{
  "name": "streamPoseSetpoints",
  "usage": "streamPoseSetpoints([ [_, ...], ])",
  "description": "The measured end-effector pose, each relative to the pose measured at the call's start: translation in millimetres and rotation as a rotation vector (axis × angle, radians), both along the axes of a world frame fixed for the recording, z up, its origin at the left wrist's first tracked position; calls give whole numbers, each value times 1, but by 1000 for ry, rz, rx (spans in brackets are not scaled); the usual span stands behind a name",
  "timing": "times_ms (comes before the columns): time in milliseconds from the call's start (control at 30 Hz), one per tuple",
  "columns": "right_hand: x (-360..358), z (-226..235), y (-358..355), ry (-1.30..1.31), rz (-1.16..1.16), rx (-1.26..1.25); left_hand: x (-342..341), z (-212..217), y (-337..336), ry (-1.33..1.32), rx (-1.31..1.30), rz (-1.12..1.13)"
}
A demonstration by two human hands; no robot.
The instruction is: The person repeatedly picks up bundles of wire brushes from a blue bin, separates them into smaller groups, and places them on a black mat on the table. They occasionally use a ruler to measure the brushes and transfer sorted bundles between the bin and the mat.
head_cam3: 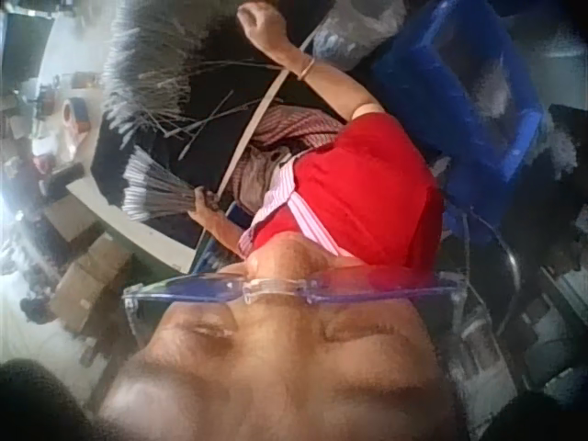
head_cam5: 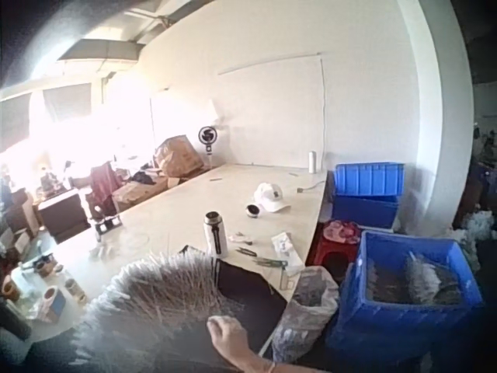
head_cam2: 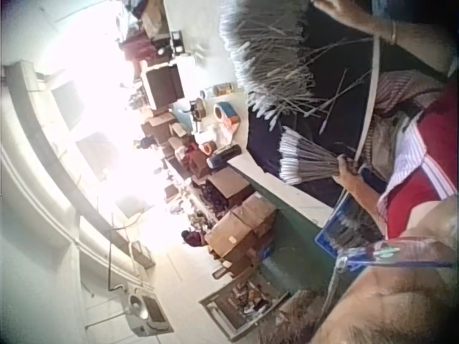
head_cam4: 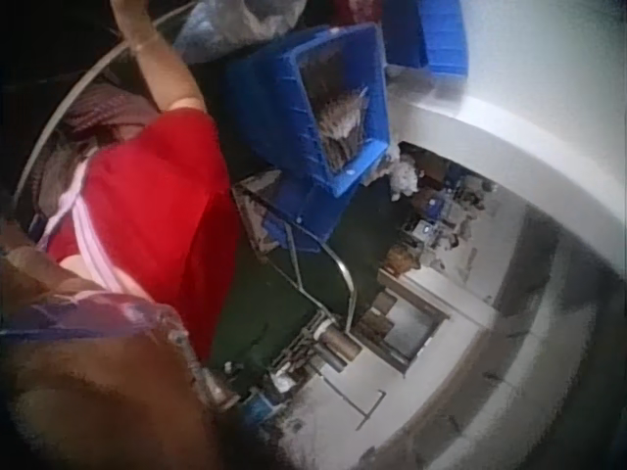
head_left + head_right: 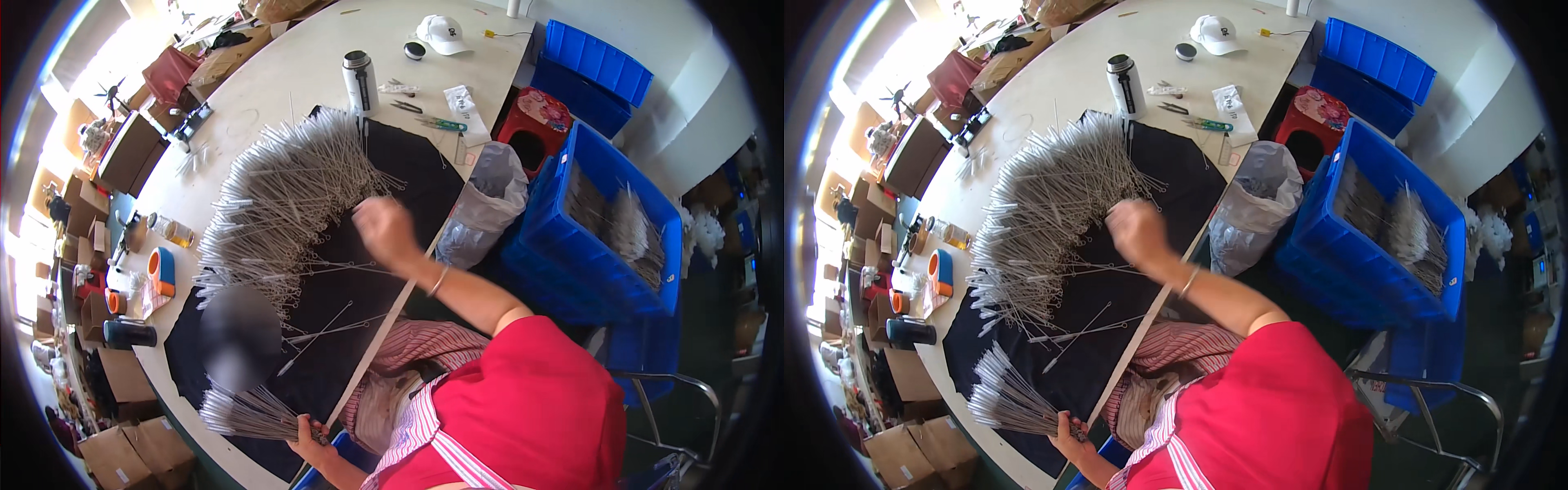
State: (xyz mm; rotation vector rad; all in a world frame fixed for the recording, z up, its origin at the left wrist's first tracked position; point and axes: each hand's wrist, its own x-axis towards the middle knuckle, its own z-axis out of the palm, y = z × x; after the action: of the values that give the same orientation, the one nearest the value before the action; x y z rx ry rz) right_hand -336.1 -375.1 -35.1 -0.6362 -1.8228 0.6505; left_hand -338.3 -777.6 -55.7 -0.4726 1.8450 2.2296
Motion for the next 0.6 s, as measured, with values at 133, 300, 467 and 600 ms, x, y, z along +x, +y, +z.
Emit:
streamPoseSetpoints([
  [133, 63, -66, 175, -339, -525, -105, -8, -4, 0, -8, 8, -14],
  [300, 97, -57, 224, -579, -797, -569, -9, 5, 11, 4, 18, -15],
  [467, 115, -93, 260, -449, -577, -773, -4, 14, 27, 8, 17, 24],
  [600, 133, -44, 244, -526, -354, -981, -6, 6, 21, -38, -23, -15],
])
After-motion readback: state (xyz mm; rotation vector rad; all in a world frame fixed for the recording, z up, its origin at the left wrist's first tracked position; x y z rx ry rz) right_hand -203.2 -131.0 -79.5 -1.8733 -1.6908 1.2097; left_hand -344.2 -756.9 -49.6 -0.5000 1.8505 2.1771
